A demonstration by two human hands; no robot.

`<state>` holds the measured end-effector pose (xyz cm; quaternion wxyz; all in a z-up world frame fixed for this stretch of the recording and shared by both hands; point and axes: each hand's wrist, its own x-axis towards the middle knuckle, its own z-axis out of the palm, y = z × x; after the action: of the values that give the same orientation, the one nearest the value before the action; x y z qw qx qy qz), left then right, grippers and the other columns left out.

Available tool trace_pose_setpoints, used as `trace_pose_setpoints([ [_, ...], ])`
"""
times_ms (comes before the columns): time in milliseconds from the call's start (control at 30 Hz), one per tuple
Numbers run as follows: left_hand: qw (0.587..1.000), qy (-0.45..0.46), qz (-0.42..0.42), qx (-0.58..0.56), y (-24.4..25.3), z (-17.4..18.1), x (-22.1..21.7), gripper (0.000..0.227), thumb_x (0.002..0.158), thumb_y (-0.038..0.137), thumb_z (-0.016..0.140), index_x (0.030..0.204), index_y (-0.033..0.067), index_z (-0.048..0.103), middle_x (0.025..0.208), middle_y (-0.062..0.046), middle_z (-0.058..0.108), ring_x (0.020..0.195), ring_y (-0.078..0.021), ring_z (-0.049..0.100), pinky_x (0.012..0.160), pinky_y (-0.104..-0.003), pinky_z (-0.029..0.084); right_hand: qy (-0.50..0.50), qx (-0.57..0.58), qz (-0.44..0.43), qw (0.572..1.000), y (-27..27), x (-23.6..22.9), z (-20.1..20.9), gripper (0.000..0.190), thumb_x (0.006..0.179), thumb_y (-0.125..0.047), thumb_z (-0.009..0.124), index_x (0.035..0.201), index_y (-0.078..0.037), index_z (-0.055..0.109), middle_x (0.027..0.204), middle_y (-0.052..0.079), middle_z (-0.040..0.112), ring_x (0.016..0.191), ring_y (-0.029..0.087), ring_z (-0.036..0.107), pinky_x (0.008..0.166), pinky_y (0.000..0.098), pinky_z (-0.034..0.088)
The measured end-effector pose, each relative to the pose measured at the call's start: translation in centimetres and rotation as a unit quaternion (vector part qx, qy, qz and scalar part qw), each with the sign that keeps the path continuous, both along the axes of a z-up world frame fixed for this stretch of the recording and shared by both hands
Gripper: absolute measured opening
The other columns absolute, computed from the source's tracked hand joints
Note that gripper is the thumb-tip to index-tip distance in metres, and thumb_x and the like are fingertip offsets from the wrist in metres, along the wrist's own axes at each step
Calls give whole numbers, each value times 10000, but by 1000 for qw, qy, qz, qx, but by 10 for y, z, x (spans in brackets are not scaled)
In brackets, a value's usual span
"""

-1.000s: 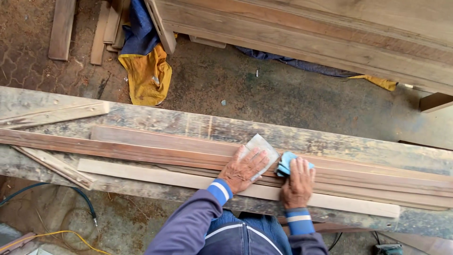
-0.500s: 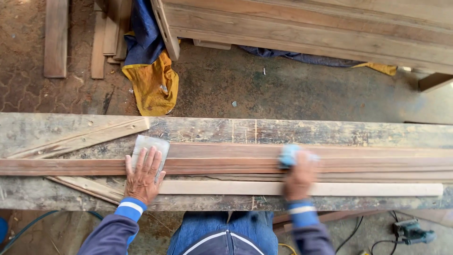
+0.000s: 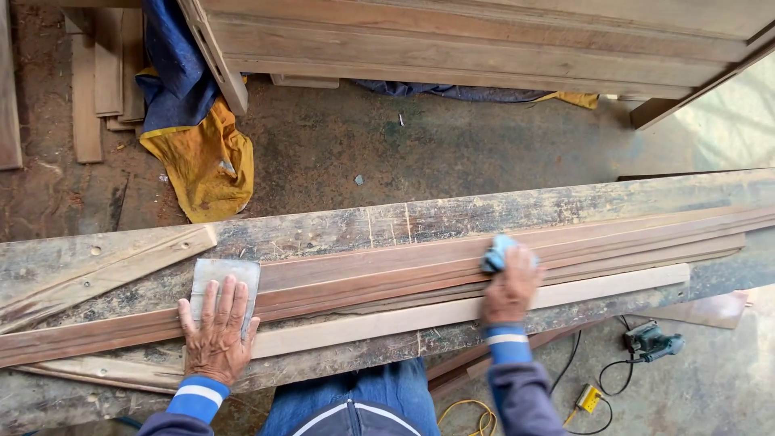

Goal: Sand long thin wooden strips using a sanding block or sandpaper on a workbench.

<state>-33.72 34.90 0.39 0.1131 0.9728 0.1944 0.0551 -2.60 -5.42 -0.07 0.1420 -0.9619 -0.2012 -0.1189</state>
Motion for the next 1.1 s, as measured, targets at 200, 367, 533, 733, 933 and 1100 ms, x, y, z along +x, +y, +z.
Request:
trace_pose_setpoints([
  [200, 1000, -10, -3, -5, -1, 0, -1, 691, 952, 424, 512, 1573, 176, 337, 1689, -28, 237, 1562, -294, 204, 1231, -750, 121, -2, 56, 155, 986, 68, -76, -19, 642, 872, 78, 482, 1482, -116, 527, 1545, 126, 536, 1513, 298, 387, 1287, 613, 110],
  [367, 1000, -2, 1, -3, -2, -2, -2, 694, 952, 426, 516, 1575, 184, 332, 1690, -25, 233, 1564, -288, 193, 1229, -744, 125, -36, -14, 53, 998, -25, 20, -6, 479, 1022, -39, 602, 1471, -204, 583, 1405, 43, 596, 1378, 174, 526, 1347, 534, 219],
  [533, 1000, 5, -3, 4, 0, 0, 1, 690, 952, 434, 516, 1570, 185, 340, 1689, -23, 219, 1560, -286, 189, 1228, -741, 124, -57, 44, 43, 996, 47, -30, -23, 494, 967, -62, 635, 1441, 20, 526, 1455, 260, 574, 1404, 382, 508, 1243, 610, 299],
  [733, 1000, 10, -3, 3, -1, -1, 0, 700, 944, 423, 538, 1572, 185, 342, 1690, -20, 225, 1563, -287, 193, 1236, -735, 131, 36, 46, 339, 939, 125, -95, 2, 645, 885, 113, 550, 1481, -133, 560, 1562, 117, 523, 1473, 274, 445, 1280, 562, 174],
  [933, 1000, -7, -4, 7, 0, 2, 2, 712, 946, 418, 568, 1575, 175, 338, 1689, -38, 221, 1560, -296, 194, 1232, -737, 126, 8, -73, 9, 997, -25, 12, 4, 547, 899, 29, 680, 1417, -126, 597, 1516, 143, 609, 1483, 340, 485, 1252, 609, 250],
  [1100, 1000, 8, -2, 16, -1, 3, 4, 708, 949, 426, 568, 1575, 186, 341, 1683, -32, 230, 1561, -289, 176, 1233, -720, 137, 7, 68, 205, 976, 115, -85, 4, 637, 888, 41, 625, 1495, -105, 497, 1529, 140, 522, 1471, 312, 435, 1268, 621, 211],
])
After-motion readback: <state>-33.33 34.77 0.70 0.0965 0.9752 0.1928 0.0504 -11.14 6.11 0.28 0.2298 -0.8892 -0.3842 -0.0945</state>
